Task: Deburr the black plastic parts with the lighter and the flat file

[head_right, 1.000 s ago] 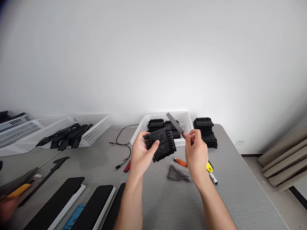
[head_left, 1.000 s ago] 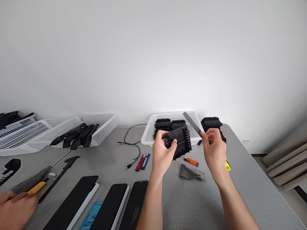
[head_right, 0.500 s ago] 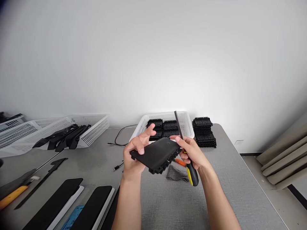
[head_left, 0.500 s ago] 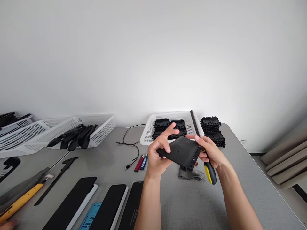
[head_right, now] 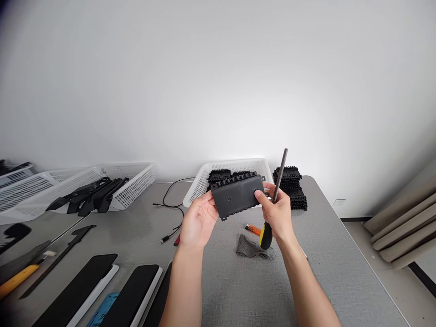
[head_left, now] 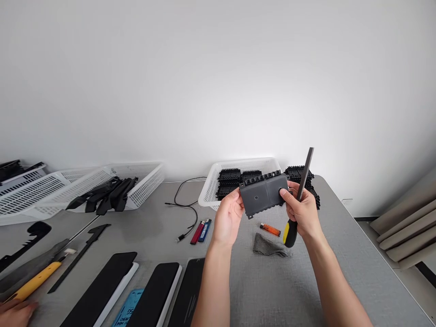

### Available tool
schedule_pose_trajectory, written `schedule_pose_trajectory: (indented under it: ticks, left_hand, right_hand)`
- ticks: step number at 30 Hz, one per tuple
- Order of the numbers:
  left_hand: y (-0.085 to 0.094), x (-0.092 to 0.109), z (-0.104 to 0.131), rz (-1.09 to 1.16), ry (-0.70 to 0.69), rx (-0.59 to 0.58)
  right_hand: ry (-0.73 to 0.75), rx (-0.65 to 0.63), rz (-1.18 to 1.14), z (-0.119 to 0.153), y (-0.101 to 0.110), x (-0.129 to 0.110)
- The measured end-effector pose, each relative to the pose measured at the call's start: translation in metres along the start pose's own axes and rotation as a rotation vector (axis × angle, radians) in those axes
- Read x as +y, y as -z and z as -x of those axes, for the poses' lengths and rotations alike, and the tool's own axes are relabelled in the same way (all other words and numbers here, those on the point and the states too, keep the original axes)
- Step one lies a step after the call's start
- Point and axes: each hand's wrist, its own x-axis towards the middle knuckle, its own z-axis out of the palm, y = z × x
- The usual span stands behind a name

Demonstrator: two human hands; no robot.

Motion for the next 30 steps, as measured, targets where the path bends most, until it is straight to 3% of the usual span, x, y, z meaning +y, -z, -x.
schedule_pose_trajectory:
  ticks: [8,15,22,25,30]
  left_hand:
    - [-0.004,-0.008,0.002,-0.264,-0.057,-0.026]
    - [0.004,-0.006,-0.001,-0.155,0.037,-0.149]
    - [0.005,-0.008,-0.005,-0.121,-0.046,-0.070]
    - [0.007,-0.007,-0.006,-0.107,-0.053,-0.053]
    - [0.012,-0.008,-0.008,-0.123,-0.074,-0.016]
  right_hand:
    - [0.051,-0.002,0.029,0.003,-0.004,0.005]
    - [0.090,-0.007,0.092,0.001,0.002,0.006]
    - [0.076,0.014,0.087,0.001,0.001,0.006]
    - [0.089,-0.001,0.204,-0.003,0.006,0.004]
    - [0.243,0.105,0.532,-0.005,0.020,-0.004]
